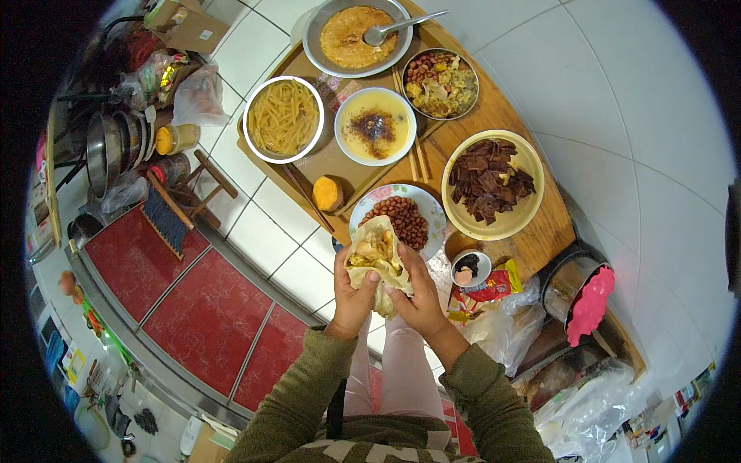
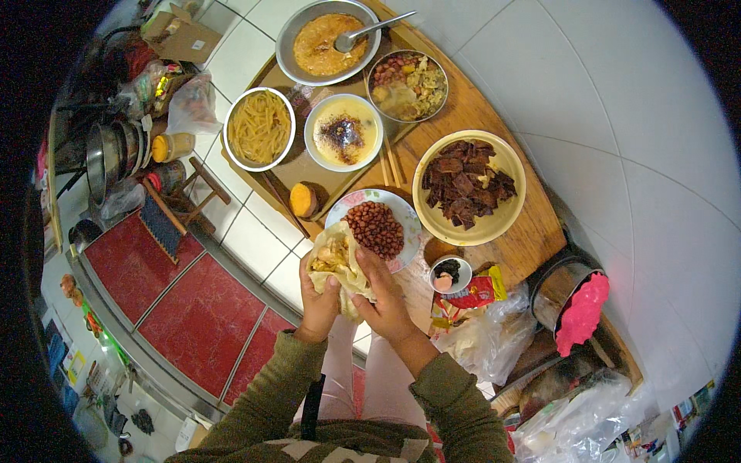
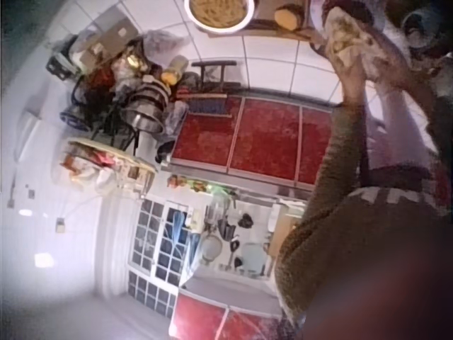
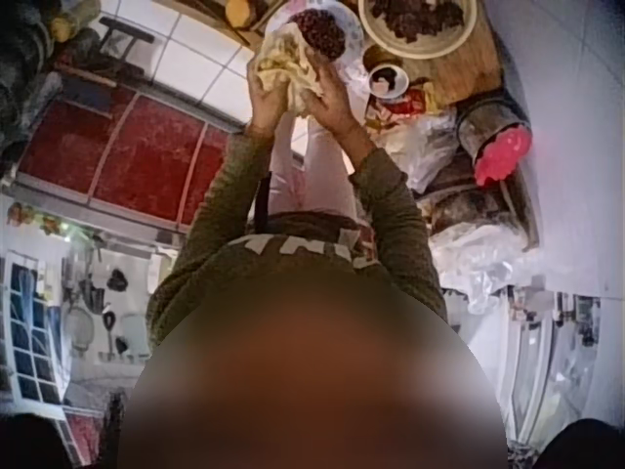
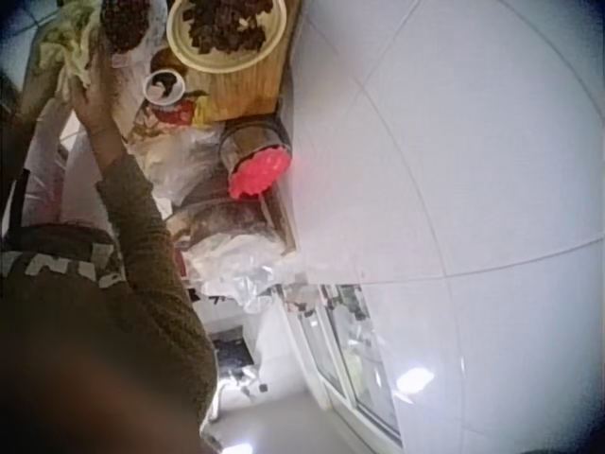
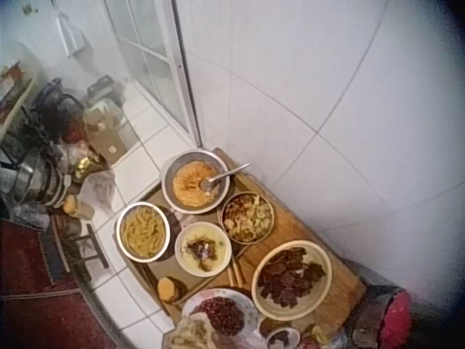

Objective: The person assembles a wrap by placing cooked ingredients onto a flatbread and rolling it. They use chopsticks to transfer food from bowls and a tray, then fold the wrap by hand and place it on a plate.

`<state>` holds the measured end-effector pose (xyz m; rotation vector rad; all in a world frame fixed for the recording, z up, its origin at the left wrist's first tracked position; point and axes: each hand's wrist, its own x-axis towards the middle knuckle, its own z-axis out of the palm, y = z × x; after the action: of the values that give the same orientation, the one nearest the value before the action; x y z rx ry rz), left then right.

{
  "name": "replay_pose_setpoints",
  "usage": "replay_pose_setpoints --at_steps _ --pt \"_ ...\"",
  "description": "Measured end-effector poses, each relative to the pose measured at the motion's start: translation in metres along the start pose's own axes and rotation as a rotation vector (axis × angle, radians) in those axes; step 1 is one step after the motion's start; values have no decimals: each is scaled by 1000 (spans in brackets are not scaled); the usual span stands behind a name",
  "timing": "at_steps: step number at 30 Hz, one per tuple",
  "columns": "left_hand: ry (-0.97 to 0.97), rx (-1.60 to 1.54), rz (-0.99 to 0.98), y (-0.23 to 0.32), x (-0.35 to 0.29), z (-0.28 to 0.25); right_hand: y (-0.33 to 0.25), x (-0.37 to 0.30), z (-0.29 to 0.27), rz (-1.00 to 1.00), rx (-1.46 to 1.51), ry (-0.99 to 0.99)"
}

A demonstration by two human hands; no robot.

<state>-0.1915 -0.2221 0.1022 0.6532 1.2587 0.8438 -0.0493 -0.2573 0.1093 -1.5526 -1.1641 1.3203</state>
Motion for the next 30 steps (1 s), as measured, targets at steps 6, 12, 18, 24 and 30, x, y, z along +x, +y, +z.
replay_pose_setpoints --at_steps 6,12,18,24,30 --pt "-27 -50 1 -2 3 6 -3 4 -6 18 -17 11" --pt "-12 -4 -18 -20 12 12 16 3 -11 98 4 32" --pt "-7 55 -3 -43 33 28 49 15 -22 201 119 48" --pt "2 97 15 -60 50 41 67 32 -35 241 219 59" --pt "34 54 1 -70 51 46 77 40 -43 166 66 10"
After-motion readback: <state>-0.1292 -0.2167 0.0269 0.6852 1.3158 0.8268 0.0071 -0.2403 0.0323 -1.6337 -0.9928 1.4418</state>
